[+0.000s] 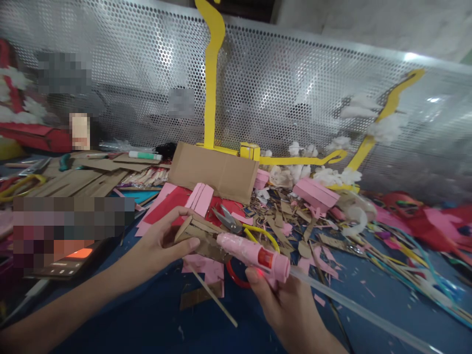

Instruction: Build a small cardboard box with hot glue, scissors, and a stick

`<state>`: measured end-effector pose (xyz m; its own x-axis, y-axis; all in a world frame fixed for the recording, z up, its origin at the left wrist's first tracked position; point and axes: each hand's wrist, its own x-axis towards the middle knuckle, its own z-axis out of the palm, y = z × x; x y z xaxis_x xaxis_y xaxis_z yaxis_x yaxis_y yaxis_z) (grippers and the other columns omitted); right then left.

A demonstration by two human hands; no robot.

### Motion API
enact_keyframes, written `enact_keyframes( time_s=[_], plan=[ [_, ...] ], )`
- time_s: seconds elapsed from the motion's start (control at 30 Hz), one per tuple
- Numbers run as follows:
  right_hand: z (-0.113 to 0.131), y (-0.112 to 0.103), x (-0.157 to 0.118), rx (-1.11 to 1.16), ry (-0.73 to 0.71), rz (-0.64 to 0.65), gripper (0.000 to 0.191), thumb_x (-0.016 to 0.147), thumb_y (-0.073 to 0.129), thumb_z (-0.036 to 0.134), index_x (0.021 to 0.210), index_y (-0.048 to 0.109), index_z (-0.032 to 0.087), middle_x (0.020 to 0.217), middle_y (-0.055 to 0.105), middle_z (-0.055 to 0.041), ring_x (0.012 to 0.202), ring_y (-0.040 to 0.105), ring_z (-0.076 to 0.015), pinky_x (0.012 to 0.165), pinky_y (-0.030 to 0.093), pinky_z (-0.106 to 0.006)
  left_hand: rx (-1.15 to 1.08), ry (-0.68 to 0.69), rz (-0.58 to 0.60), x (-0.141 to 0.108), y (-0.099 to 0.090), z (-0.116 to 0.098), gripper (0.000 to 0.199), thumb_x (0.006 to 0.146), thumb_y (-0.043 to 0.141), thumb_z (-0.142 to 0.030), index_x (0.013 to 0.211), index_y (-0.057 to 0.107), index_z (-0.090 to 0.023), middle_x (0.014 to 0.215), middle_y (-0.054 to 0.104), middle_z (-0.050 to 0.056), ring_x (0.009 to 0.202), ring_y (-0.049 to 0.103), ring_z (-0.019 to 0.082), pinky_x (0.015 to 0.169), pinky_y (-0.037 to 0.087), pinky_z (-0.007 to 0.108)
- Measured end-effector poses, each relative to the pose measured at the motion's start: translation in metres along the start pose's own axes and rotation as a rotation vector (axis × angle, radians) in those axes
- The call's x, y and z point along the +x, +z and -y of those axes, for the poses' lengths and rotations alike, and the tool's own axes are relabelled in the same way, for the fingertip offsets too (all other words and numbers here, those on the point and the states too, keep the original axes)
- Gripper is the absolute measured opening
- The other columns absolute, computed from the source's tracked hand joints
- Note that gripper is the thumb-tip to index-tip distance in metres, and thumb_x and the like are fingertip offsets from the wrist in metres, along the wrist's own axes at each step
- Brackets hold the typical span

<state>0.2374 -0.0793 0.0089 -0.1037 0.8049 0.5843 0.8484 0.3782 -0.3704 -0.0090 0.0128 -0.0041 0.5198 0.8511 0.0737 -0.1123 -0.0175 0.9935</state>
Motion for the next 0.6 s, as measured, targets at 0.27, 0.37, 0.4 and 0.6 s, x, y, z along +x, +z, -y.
enact_keyframes(
  time_s=[0.27, 0.37, 0.4, 0.6],
  plan=[
    [0.0002, 0.0009, 0.0000, 0.053, 0.028, 0.017, 0.044, 0.101, 0.047, 0.045, 0.096, 0.082, 0.019, 0.066, 0.075, -0.0078, 0.053, 0.069, -0.0219, 0.050, 0.059, -0.030, -0.010, -0.013, 0.018, -0.0018, 0.0011, 0.0003, 0.042, 0.088, 0.075, -0.038, 0.118, 0.048, -0.025, 0.099, 0.071, 0.002, 0.091, 0.070, 0.020, 0.080, 0.056, 0.034],
    [0.0007, 0.0008, -0.0005, 0.039, 0.035, 0.030, 0.044, 0.101, 0.046, 0.044, 0.093, 0.081, 0.020, 0.052, 0.066, -0.0034, 0.044, 0.062, -0.0194, 0.044, 0.053, -0.028, -0.016, -0.024, 0.023, -0.0016, 0.0011, 0.0005, 0.044, 0.087, 0.075, -0.038, 0.120, 0.047, -0.026, 0.099, 0.071, 0.002, 0.091, 0.070, 0.021, 0.080, 0.056, 0.034],
    [0.0005, 0.0010, -0.0009, 0.034, 0.037, 0.029, 0.043, 0.101, 0.046, 0.044, 0.092, 0.081, 0.020, 0.051, 0.065, -0.0029, 0.043, 0.061, -0.0191, 0.044, 0.053, -0.027, -0.017, -0.024, 0.020, -0.0013, 0.0012, 0.0006, 0.045, 0.087, 0.076, -0.038, 0.119, 0.048, -0.026, 0.098, 0.071, 0.002, 0.089, 0.069, 0.020, 0.079, 0.056, 0.033],
    [-0.0029, 0.0021, -0.0034, -0.007, 0.018, 0.019, 0.039, 0.100, 0.047, 0.039, 0.097, 0.080, 0.018, 0.058, 0.069, -0.0042, 0.048, 0.064, -0.0192, 0.046, 0.055, -0.028, -0.009, -0.012, 0.022, -0.0002, 0.0019, 0.0006, 0.043, 0.087, 0.075, -0.037, 0.117, 0.048, -0.025, 0.097, 0.070, 0.002, 0.089, 0.069, 0.021, 0.079, 0.056, 0.034]
  ],
)
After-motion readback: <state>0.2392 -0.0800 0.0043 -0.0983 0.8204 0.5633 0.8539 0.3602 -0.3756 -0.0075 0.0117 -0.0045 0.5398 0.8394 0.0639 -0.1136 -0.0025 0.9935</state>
